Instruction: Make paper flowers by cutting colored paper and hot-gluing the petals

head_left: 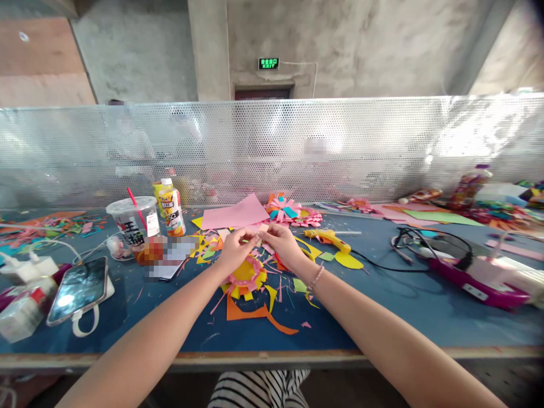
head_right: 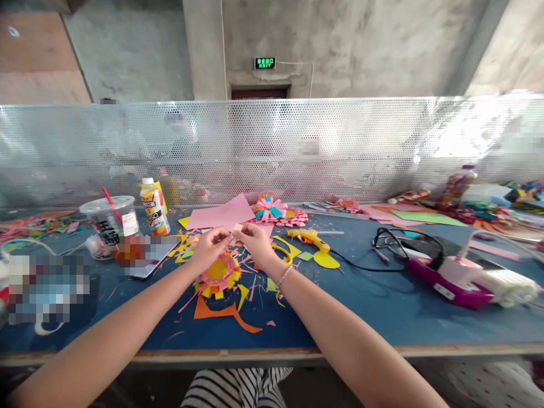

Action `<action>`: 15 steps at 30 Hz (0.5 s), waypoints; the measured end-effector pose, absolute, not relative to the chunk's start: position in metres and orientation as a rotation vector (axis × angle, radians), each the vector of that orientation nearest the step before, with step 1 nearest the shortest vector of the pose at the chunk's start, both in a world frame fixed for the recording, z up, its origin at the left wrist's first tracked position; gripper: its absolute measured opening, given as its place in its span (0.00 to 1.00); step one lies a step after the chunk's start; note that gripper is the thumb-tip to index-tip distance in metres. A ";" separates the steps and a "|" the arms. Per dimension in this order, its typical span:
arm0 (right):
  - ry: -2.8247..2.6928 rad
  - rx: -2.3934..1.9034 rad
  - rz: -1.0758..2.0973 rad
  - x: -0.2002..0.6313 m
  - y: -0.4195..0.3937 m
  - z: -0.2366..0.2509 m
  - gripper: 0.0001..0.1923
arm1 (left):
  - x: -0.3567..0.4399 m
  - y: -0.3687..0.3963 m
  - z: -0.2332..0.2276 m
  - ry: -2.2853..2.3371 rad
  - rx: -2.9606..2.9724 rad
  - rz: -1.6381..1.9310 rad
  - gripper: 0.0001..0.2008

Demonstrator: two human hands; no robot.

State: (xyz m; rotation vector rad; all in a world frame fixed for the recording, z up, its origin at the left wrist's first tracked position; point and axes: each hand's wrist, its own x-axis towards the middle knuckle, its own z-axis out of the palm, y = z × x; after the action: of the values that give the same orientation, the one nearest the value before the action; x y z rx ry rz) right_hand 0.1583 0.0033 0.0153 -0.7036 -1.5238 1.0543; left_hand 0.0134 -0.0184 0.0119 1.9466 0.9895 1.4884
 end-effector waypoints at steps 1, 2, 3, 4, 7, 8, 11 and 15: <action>-1.516 -0.697 1.067 0.158 0.003 0.016 0.14 | 0.013 -0.019 0.012 0.989 1.943 1.482 0.09; -1.509 -0.691 1.079 0.158 0.003 0.016 0.14 | 0.013 -0.019 0.012 0.990 1.940 1.472 0.09; -1.502 -0.685 1.090 0.158 0.002 0.016 0.14 | 0.013 -0.019 0.012 0.992 1.939 1.461 0.09; -1.493 -0.680 1.101 0.158 0.002 0.016 0.14 | 0.013 -0.019 0.011 0.995 1.940 1.450 0.09; -1.455 -0.656 1.130 0.159 0.000 0.017 0.13 | 0.012 -0.019 0.010 1.004 1.948 1.428 0.09; -1.444 -0.647 1.142 0.159 0.000 0.018 0.13 | 0.012 -0.018 0.010 1.008 1.951 1.426 0.09; -1.414 -0.637 1.176 0.159 -0.001 0.019 0.12 | 0.013 -0.018 0.009 1.020 1.947 1.422 0.11; -1.383 -0.631 1.204 0.160 -0.001 0.018 0.13 | 0.013 -0.017 0.009 1.035 1.948 1.421 0.11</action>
State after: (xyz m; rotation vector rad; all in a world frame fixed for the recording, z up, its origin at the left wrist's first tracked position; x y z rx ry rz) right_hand 0.1601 -0.0010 0.0182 -0.6306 -1.3834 1.2037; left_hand 0.0129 -0.0174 0.0094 1.9481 1.0351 1.4206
